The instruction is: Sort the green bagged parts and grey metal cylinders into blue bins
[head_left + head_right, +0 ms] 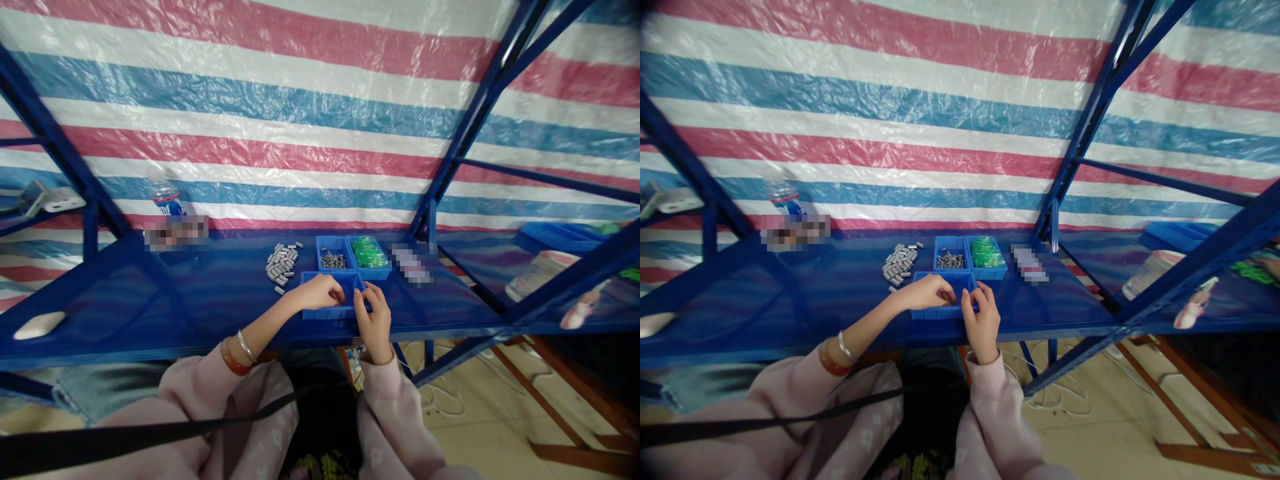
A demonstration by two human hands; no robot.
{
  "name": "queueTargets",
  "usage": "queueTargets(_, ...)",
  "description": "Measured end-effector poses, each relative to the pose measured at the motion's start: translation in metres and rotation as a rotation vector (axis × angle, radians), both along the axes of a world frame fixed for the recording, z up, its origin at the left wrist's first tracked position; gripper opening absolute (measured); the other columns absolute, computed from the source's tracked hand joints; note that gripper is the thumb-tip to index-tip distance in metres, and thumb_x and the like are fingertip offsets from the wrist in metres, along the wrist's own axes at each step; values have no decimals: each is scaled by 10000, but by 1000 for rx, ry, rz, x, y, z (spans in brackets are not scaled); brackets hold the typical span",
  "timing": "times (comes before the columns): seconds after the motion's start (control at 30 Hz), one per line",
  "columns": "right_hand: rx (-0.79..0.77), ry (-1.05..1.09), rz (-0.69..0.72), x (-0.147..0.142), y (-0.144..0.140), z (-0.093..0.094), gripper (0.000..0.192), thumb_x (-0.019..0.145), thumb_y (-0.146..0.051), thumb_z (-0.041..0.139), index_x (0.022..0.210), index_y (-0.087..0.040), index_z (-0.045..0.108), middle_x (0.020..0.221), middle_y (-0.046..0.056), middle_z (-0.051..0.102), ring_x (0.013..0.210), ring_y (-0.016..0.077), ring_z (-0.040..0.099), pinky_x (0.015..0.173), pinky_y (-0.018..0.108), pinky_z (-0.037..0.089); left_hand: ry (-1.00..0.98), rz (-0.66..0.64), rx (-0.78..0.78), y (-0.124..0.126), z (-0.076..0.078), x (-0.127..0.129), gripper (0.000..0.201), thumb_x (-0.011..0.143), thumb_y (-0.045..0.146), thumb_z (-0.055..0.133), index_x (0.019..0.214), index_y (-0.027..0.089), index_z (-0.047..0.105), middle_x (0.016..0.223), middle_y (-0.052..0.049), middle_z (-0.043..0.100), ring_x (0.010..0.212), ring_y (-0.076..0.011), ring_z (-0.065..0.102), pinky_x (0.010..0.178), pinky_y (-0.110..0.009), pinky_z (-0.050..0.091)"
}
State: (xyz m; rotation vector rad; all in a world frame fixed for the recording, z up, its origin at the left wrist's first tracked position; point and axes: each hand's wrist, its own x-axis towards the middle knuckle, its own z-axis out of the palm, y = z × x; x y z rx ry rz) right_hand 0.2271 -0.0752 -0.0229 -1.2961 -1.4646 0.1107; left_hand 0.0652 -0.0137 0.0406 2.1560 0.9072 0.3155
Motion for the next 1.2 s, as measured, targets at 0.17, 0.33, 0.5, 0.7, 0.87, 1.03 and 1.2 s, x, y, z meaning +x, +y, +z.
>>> queueTargets(0.17,7,-7,1,0,0,0,340,940,-399,479,655,-219,529,958,99,639,1099,254,605,839,353,474,83,-53,65,1,5,-1,150,782,120,592,773,145,739,748,-9,730,725,-135,639,653,-183,422)
queueTargets(0.33,2,-9,0,1,1,-2,330,943,-398,476,673,-217,531,987,106,634,1105,253,604,845,353,473,128,-143,86,-5,15,-2,428,927,391,471,635,136,653,549,28,557,548,-98,469,536,-210,303)
queueTargets(0.5,2,-2,8,1,0,-2,327,942,-394,481,671,-216,519,964,100,631,1114,258,602,860,357,469,156,-159,68,-9,21,-4,481,932,468,444,615,140,596,567,27,526,545,-99,442,534,-224,287)
queueTargets(0.7,3,-4,5,0,-1,0,337,944,-402,476,665,-217,518,972,103,634,1111,259,604,860,357,470,177,-157,89,-14,25,-9,472,925,485,461,647,143,629,577,17,556,547,-105,476,526,-222,299)
queueTargets(0.87,8,-12,-7,0,0,-1,341,942,-402,478,663,-213,536,993,106,641,1078,251,612,852,355,470,249,-125,136,-21,31,-15,476,918,508,476,677,144,666,576,5,570,527,-103,475,503,-224,288)
queueTargets(1.03,3,-21,-13,0,1,-2,349,945,-409,472,671,-207,543,1024,115,641,1062,253,616,837,355,467,329,-113,197,-29,34,-18,468,931,521,456,760,158,696,672,-21,649,568,-124,526,521,-235,289)
queueTargets(1.2,10,-23,-10,0,0,-1,345,949,-404,469,671,-208,529,988,113,645,1077,263,613,837,358,464,338,-94,281,-34,30,-20,475,933,543,454,774,164,692,712,-41,673,620,-151,581,541,-246,296)
